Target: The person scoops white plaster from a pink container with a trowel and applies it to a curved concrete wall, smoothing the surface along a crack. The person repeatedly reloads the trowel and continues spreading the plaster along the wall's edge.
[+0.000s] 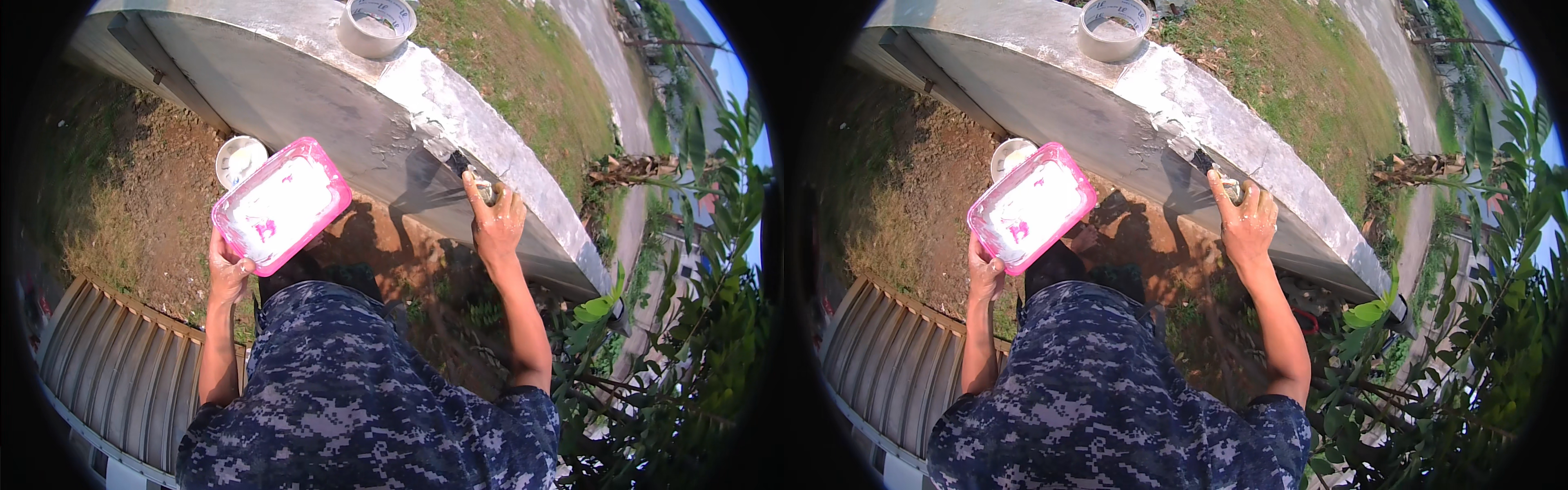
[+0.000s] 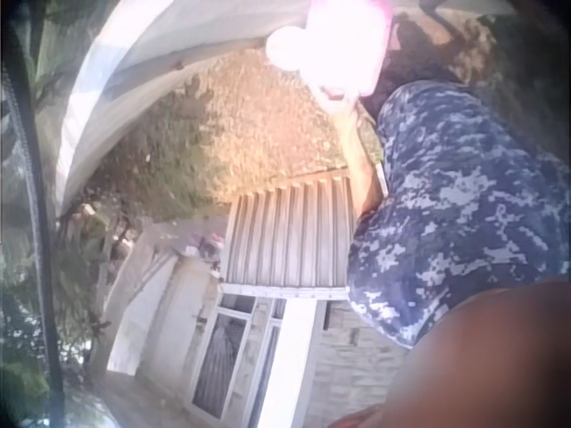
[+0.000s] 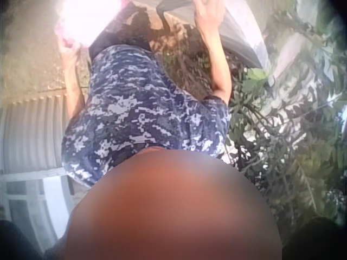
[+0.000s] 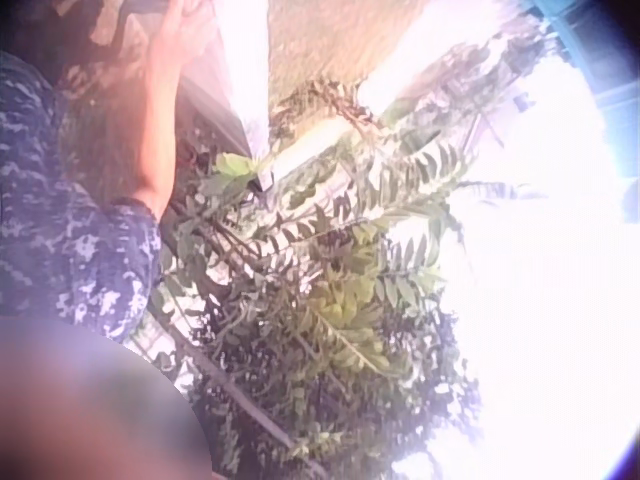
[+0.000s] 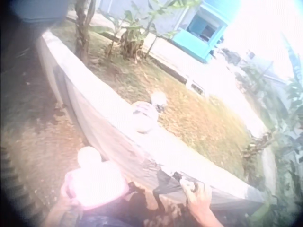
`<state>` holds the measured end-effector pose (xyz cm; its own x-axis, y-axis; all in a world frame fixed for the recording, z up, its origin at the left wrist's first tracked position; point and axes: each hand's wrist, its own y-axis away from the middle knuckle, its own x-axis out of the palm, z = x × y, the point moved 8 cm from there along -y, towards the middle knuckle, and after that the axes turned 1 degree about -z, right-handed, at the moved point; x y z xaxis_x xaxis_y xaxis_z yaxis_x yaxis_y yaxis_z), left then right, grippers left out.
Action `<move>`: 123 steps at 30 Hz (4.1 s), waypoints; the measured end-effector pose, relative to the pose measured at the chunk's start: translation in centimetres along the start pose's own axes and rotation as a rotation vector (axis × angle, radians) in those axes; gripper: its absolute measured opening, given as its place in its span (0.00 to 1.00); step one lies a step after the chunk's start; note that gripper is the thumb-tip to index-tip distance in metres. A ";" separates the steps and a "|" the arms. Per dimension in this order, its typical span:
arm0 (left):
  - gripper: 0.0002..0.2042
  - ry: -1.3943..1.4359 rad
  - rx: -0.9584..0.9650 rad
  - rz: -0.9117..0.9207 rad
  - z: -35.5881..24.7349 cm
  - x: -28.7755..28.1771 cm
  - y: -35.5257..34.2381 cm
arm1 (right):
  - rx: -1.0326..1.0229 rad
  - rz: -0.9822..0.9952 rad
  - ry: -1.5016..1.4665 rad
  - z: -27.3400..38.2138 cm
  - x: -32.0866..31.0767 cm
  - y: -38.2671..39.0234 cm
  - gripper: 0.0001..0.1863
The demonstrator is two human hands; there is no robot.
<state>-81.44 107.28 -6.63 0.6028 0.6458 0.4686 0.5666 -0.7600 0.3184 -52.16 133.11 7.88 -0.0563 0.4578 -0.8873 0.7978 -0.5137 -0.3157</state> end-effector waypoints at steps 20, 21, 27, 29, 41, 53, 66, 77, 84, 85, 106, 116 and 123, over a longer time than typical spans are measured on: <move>0.56 -0.026 -0.059 0.032 0.8 -2.0 -1.4 | 0.047 0.161 -0.167 1.9 1.6 0.7 0.33; 0.56 -0.026 -0.061 0.030 0.8 -2.1 -1.4 | 0.054 0.136 -0.249 1.6 1.0 1.3 0.33; 0.55 -0.027 -0.059 0.064 0.8 -1.5 -2.0 | 0.144 0.070 -0.562 -2.0 0.2 -1.6 0.30; 0.55 -0.023 -0.076 0.083 1.3 -0.6 -2.2 | 0.000 0.091 -0.478 -2.3 0.4 -4.3 0.29; 0.58 0.080 -0.126 0.174 4.2 4.3 -1.9 | -0.240 0.099 -0.316 -0.3 -0.9 -8.2 0.26; 0.57 0.033 -0.126 0.126 3.6 3.0 -2.1 | -0.271 0.179 -0.301 -1.5 0.7 -6.2 0.37; 0.55 0.029 -0.102 0.054 4.1 -0.1 -1.2 | -0.156 0.101 -0.389 -4.1 -0.9 -5.7 0.27; 0.55 0.024 -0.111 0.073 4.4 0.4 -1.5 | -0.220 0.200 -0.329 -3.3 -0.1 -6.4 0.28; 0.57 0.024 -0.131 0.139 4.4 2.4 -2.1 | -0.090 -0.067 -0.343 -3.3 -3.6 -3.3 0.27; 0.57 0.040 -0.133 0.156 4.3 2.6 -2.1 | -0.072 -0.043 -0.327 -2.6 -3.4 -2.9 0.28; 0.57 -0.027 -0.197 0.150 4.2 2.2 -2.6 | -0.015 -0.101 -0.202 -1.4 0.1 2.4 0.32; 0.57 -0.026 -0.189 0.165 4.4 2.1 -3.1 | -0.031 -0.054 -0.236 2.0 0.9 -4.0 0.37; 0.56 -0.030 -0.173 0.175 4.2 1.9 -3.1 | -0.019 0.027 -0.132 -2.0 1.1 1.5 0.37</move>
<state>-79.69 111.16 -10.18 0.7009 0.5035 0.5052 0.3495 -0.8599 0.3720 -49.82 134.32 7.06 -0.1122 0.3440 -0.9323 0.8115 -0.5097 -0.2857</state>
